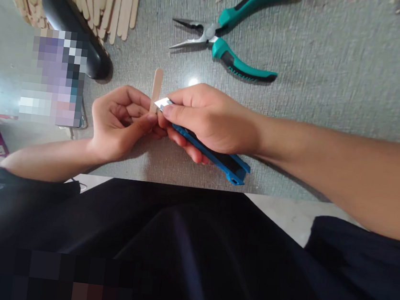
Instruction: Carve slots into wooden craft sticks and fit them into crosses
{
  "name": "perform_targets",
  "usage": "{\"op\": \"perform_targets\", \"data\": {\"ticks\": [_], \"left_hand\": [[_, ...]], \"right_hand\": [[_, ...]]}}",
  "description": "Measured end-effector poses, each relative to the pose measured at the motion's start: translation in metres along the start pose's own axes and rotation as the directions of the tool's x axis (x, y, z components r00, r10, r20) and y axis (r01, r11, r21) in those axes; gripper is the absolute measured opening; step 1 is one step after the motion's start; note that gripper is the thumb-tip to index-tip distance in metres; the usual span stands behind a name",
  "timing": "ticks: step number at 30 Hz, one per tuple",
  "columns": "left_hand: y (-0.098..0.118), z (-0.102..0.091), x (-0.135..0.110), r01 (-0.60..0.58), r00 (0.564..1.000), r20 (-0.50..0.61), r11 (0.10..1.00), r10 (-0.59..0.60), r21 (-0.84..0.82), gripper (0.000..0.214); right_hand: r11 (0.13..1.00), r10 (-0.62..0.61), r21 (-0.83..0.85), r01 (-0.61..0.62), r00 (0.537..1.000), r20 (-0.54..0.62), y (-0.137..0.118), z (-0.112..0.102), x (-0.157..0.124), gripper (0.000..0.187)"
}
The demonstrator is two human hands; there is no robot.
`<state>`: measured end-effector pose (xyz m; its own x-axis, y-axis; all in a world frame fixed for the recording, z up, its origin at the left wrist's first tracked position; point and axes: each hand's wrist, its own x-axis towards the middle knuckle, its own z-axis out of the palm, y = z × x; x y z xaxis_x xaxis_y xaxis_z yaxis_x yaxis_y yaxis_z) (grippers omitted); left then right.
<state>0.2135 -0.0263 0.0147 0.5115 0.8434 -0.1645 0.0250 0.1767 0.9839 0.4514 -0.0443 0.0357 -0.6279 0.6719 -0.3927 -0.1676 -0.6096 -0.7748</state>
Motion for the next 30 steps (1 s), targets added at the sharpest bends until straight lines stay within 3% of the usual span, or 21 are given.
{"op": "perform_targets", "data": {"ticks": [6, 14, 21, 30], "left_hand": [[-0.005, -0.002, -0.001, 0.001, 1.000, -0.028, 1.000, 0.000, 0.020, 0.044], [-0.007, 0.001, -0.002, -0.037, 0.998, -0.043, 0.999, 0.038, 0.031, 0.048], [-0.006, 0.003, -0.001, -0.037, 0.998, -0.046, 0.999, 0.038, 0.040, 0.054], [-0.006, 0.005, -0.004, -0.001, 0.998, -0.062, 0.998, 0.005, 0.056, 0.023]], "right_hand": [[1.000, 0.002, -0.001, -0.002, 0.999, -0.032, 0.000, 0.001, -0.001, 0.033], [0.979, -0.015, -0.202, -0.027, 0.979, -0.201, -0.001, 0.016, -0.003, 0.039], [0.981, -0.053, -0.192, 0.010, 0.975, -0.217, 0.002, 0.018, -0.002, 0.041], [0.969, -0.010, -0.241, -0.063, 0.956, -0.292, -0.002, 0.025, 0.000, 0.045]]}}
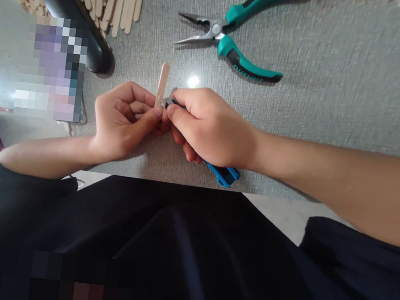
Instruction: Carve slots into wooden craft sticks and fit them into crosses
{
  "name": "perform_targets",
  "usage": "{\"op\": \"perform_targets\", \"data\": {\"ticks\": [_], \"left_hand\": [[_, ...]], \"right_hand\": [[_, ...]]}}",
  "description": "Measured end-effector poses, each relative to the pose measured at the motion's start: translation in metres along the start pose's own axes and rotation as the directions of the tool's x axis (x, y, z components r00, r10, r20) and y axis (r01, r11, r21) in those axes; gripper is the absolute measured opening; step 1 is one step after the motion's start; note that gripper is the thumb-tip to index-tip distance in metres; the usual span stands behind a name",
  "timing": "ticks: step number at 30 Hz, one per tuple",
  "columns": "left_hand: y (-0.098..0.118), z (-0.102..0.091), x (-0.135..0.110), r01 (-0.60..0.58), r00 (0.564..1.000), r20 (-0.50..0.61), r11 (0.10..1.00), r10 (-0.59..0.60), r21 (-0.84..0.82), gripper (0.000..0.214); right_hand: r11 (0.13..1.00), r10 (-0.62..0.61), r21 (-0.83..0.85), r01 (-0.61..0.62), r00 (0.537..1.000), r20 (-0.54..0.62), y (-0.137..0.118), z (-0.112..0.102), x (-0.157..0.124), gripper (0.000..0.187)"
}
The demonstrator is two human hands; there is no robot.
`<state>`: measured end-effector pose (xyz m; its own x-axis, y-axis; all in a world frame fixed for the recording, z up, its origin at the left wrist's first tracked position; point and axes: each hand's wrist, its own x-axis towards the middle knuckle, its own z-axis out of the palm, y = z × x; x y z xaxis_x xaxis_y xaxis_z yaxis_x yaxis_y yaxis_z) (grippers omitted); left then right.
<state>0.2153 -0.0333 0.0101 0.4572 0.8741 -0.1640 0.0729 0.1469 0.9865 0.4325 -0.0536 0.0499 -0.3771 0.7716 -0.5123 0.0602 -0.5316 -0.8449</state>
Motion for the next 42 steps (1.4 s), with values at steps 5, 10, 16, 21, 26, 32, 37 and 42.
{"op": "perform_targets", "data": {"ticks": [5, 10, 16, 21, 26, 32, 37, 42], "left_hand": [[0.001, 0.002, 0.001, 0.033, 0.999, -0.007, 0.999, -0.034, -0.017, 0.022], [0.006, 0.005, 0.002, 0.064, 0.997, -0.043, 0.998, -0.065, -0.019, 0.021], [0.010, 0.007, 0.002, 0.103, 0.993, -0.061, 0.994, -0.104, -0.022, 0.026], [0.012, 0.008, 0.003, 0.140, 0.988, -0.066, 0.990, -0.141, -0.026, 0.027], [0.007, 0.007, 0.001, 0.104, 0.994, -0.038, 0.995, -0.104, -0.006, 0.032], [-0.009, 0.003, -0.003, -0.136, 0.991, 0.013, 0.968, 0.137, 0.210, 0.019], [-0.011, 0.001, -0.001, -0.221, 0.975, 0.065, 0.931, 0.212, 0.292, 0.017], [-0.009, 0.000, 0.000, -0.162, 0.986, 0.062, 0.962, 0.152, 0.221, 0.025]], "right_hand": [[1.000, -0.023, 0.018, 0.023, 1.000, 0.001, 0.002, -0.001, -0.001, 0.042], [0.999, -0.030, 0.021, 0.030, 1.000, -0.004, 0.002, 0.000, -0.001, 0.043], [0.999, -0.029, 0.023, 0.030, 0.999, -0.027, 0.004, 0.001, -0.001, 0.043], [0.999, -0.040, 0.022, 0.041, 0.999, -0.028, 0.004, 0.001, -0.001, 0.044], [1.000, -0.022, -0.010, 0.021, 0.999, -0.048, 0.003, 0.005, 0.000, 0.045], [0.986, 0.086, -0.136, -0.099, 0.991, -0.103, -0.003, 0.007, -0.001, 0.056], [0.975, 0.160, -0.141, -0.170, 0.984, -0.079, -0.008, 0.004, -0.001, 0.053], [0.978, 0.207, -0.015, -0.207, 0.978, 0.001, -0.007, 0.002, 0.002, 0.049]]}}
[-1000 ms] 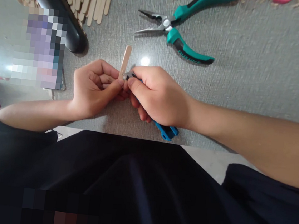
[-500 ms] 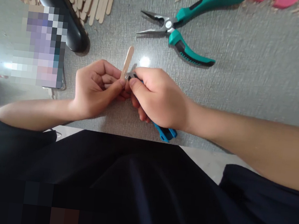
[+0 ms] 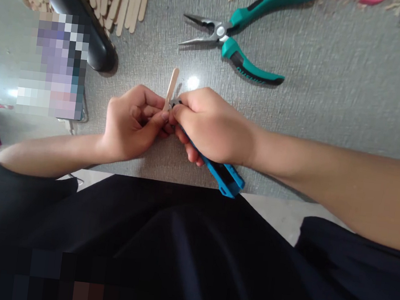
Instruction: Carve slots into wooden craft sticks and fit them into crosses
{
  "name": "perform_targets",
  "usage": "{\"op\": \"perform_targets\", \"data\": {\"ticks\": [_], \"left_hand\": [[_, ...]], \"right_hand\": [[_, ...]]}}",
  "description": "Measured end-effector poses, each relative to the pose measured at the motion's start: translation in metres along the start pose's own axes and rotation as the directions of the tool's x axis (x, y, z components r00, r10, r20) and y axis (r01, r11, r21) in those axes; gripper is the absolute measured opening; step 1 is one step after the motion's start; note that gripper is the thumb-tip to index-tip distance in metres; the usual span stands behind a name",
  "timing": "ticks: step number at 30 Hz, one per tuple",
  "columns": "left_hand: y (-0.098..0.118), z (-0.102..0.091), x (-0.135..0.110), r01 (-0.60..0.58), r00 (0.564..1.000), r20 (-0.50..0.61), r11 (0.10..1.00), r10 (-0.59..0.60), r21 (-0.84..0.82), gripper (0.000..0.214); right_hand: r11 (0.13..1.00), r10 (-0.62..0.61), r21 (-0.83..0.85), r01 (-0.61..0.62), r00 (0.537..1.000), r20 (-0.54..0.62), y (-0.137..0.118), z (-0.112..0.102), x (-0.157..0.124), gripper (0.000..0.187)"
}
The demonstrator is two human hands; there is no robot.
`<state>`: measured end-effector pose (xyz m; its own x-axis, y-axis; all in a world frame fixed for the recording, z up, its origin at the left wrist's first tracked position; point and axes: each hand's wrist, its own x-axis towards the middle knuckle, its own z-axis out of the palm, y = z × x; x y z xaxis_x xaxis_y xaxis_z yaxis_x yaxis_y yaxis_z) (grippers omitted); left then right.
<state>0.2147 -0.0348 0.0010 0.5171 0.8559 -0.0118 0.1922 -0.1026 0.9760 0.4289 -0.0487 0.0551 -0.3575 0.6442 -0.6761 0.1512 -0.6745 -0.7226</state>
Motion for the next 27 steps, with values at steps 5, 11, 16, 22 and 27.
{"op": "perform_targets", "data": {"ticks": [5, 11, 16, 22, 27], "left_hand": [[0.004, 0.001, 0.001, 0.166, 0.986, 0.028, 0.976, -0.163, -0.141, 0.028], [0.019, -0.002, 0.003, 0.254, 0.967, 0.069, 0.930, -0.244, -0.267, 0.040], [0.024, -0.004, 0.003, 0.258, 0.966, 0.102, 0.906, -0.237, -0.335, 0.044], [0.025, -0.004, 0.003, 0.296, 0.955, 0.087, 0.902, -0.283, -0.314, 0.047], [0.026, -0.003, 0.004, 0.280, 0.959, 0.046, 0.904, -0.281, -0.322, 0.047]], "right_hand": [[0.991, -0.103, 0.093, 0.097, 0.993, 0.052, 0.006, -0.005, 0.002, 0.048], [0.965, -0.210, 0.202, 0.167, 0.955, 0.210, 0.012, -0.015, 0.004, 0.038], [0.953, -0.212, 0.273, 0.131, 0.932, 0.293, 0.015, -0.020, 0.004, 0.031], [0.943, -0.216, 0.300, 0.146, 0.952, 0.216, 0.015, -0.020, 0.001, 0.028], [0.951, -0.226, 0.258, 0.172, 0.954, 0.198, 0.017, -0.017, -0.001, 0.030]]}}
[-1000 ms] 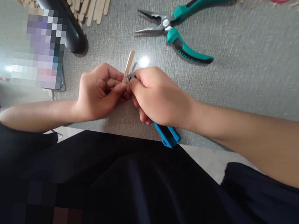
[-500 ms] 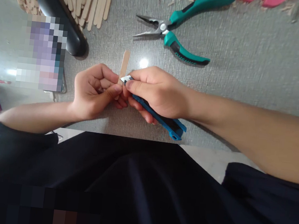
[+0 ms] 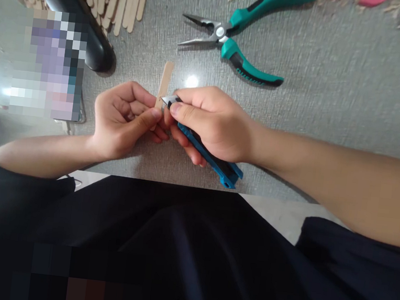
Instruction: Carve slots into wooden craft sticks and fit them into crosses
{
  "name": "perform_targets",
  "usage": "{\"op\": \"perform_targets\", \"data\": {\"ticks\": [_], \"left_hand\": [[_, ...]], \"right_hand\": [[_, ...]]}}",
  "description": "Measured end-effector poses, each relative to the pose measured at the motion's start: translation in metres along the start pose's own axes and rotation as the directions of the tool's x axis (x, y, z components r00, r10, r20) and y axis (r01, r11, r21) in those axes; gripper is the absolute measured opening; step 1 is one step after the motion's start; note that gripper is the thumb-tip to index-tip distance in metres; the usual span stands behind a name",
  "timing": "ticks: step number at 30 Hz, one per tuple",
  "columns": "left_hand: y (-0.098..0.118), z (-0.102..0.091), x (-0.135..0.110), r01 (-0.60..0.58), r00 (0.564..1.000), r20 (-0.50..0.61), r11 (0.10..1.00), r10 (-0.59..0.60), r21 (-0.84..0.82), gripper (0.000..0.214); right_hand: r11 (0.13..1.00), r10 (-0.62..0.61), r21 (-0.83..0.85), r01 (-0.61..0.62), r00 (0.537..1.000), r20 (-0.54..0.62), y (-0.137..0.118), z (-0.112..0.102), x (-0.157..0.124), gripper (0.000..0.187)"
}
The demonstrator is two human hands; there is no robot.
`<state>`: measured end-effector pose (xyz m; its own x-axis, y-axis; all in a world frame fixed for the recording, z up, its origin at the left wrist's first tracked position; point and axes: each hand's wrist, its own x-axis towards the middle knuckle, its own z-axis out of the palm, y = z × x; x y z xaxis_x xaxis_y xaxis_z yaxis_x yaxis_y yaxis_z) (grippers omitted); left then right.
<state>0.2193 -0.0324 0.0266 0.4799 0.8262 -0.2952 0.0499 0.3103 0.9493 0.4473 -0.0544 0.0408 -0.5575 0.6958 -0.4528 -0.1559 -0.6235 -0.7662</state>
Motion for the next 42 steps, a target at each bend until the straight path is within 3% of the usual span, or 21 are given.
{"op": "perform_targets", "data": {"ticks": [7, 15, 22, 33, 38, 42], "left_hand": [[0.000, 0.001, 0.000, 0.018, 1.000, -0.026, 1.000, -0.017, 0.007, 0.038], [-0.002, 0.003, 0.000, -0.043, 0.998, -0.034, 0.998, 0.044, 0.042, 0.038], [-0.002, 0.003, 0.001, 0.019, 0.999, -0.038, 1.000, -0.018, 0.025, 0.040], [-0.005, 0.001, 0.001, -0.045, 0.999, 0.006, 0.999, 0.045, -0.008, 0.031], [-0.011, 0.002, -0.001, -0.033, 0.999, 0.005, 0.998, 0.033, 0.052, 0.037], [-0.021, 0.000, -0.003, -0.136, 0.990, 0.042, 0.986, 0.132, 0.094, 0.028]], "right_hand": [[0.998, -0.025, -0.067, 0.020, 0.997, -0.074, 0.002, 0.006, 0.000, 0.028], [0.992, -0.028, -0.130, 0.003, 0.981, -0.190, -0.001, 0.016, 0.000, 0.037], [0.981, -0.061, -0.191, 0.023, 0.979, -0.194, -0.001, 0.016, -0.002, 0.040], [0.979, -0.043, -0.202, -0.005, 0.972, -0.232, -0.003, 0.019, 0.000, 0.044], [0.953, 0.000, -0.292, -0.077, 0.967, -0.255, -0.004, 0.018, 0.000, 0.051], [0.917, 0.044, -0.370, -0.148, 0.961, -0.274, -0.008, 0.021, 0.000, 0.050]]}}
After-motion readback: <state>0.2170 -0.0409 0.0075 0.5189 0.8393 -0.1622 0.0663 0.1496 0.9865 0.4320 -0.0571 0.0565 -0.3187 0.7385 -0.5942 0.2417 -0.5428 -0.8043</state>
